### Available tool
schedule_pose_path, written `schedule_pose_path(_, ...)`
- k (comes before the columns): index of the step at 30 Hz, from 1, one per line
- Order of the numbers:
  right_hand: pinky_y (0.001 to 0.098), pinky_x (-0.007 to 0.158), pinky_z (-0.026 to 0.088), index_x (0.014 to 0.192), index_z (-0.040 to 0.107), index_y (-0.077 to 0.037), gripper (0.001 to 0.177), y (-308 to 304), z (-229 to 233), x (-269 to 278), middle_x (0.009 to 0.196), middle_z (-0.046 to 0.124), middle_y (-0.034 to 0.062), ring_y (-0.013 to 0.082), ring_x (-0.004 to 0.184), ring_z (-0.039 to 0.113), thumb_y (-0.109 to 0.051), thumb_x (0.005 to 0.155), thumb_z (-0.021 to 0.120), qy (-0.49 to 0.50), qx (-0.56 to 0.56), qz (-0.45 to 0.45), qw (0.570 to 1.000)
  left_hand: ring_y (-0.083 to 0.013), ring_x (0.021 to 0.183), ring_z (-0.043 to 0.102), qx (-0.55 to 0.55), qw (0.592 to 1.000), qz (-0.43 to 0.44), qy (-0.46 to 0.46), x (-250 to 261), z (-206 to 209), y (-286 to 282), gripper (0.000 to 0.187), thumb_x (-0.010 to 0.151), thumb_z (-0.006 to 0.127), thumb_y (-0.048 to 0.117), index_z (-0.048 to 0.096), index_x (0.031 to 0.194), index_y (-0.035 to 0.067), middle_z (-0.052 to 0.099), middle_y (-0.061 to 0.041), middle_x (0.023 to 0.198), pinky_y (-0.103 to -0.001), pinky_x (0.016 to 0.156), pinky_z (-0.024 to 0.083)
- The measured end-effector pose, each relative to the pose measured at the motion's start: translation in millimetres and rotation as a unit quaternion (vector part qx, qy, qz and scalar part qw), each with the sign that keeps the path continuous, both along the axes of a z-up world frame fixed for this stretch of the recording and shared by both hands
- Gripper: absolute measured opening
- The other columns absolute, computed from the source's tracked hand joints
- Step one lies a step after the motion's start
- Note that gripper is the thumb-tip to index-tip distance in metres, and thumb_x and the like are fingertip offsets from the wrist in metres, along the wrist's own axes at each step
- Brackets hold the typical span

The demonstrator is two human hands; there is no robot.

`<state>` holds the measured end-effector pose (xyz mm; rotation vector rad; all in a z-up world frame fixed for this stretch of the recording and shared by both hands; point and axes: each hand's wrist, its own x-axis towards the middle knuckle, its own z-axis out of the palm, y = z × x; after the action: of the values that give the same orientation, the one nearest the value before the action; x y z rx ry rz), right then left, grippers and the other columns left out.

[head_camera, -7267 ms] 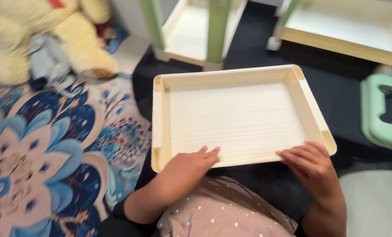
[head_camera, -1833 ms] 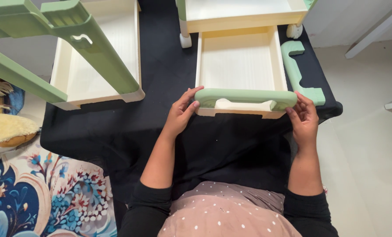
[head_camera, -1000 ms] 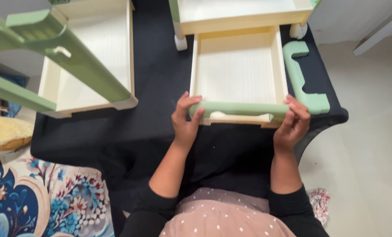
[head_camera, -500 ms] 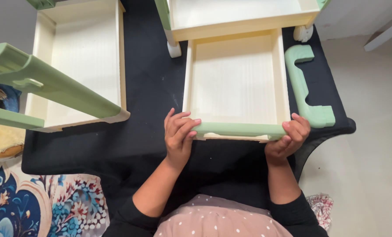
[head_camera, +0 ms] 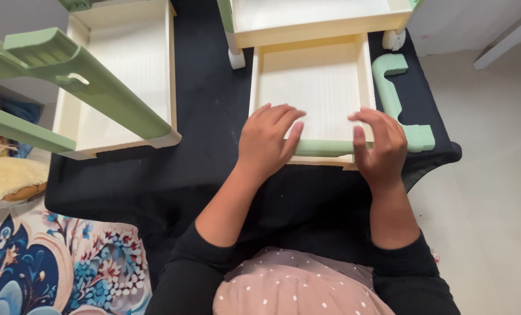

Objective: The person assembles a two-tier rolling cart by hand. They attach green plastic side frames to white trays, add curved handles to the trays, and then stack the two assembled units together to form a complete cart.

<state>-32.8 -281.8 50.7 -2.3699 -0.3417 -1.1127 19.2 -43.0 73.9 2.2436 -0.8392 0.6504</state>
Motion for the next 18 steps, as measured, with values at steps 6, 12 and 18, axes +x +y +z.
schedule_pose_path(6,0.0400,0.064,0.053,0.116,0.075,-0.012,0.034,8,20,6,0.086,0.076,0.0082,0.0310,0.073,0.071,-0.035,0.106,0.052,0.217,0.018,-0.041,0.975,-0.0357,0.062,0.066,0.099,0.981,0.076,0.151,0,8,-11,0.046,0.102,0.051,0.039,0.074,0.072,0.013,0.072,-0.009,0.072,-0.047,0.054,0.050)
schedule_pose_path(12,0.0379,0.058,0.052,0.113,0.075,-0.016,0.033,8,16,11,0.078,0.078,0.0007,0.0270,0.060,0.070,-0.036,0.104,0.050,0.281,0.015,-0.084,0.956,-0.0312,0.054,0.066,0.120,0.981,0.065,0.138,3,4,-9,0.049,0.101,0.051,0.041,0.074,0.067,0.014,0.070,-0.006,0.066,-0.044,0.049,0.049)
schedule_pose_path(18,0.0366,0.057,0.052,0.110,0.076,-0.012,0.035,1,5,13,0.077,0.078,0.0025,0.0253,0.061,0.071,-0.039,0.098,0.058,0.239,0.022,-0.066,0.968,-0.0256,0.053,0.067,0.111,0.993,0.008,0.039,3,-2,-3,0.051,0.093,0.059,0.058,0.073,0.071,0.014,0.069,-0.004,0.063,-0.038,0.045,0.049)
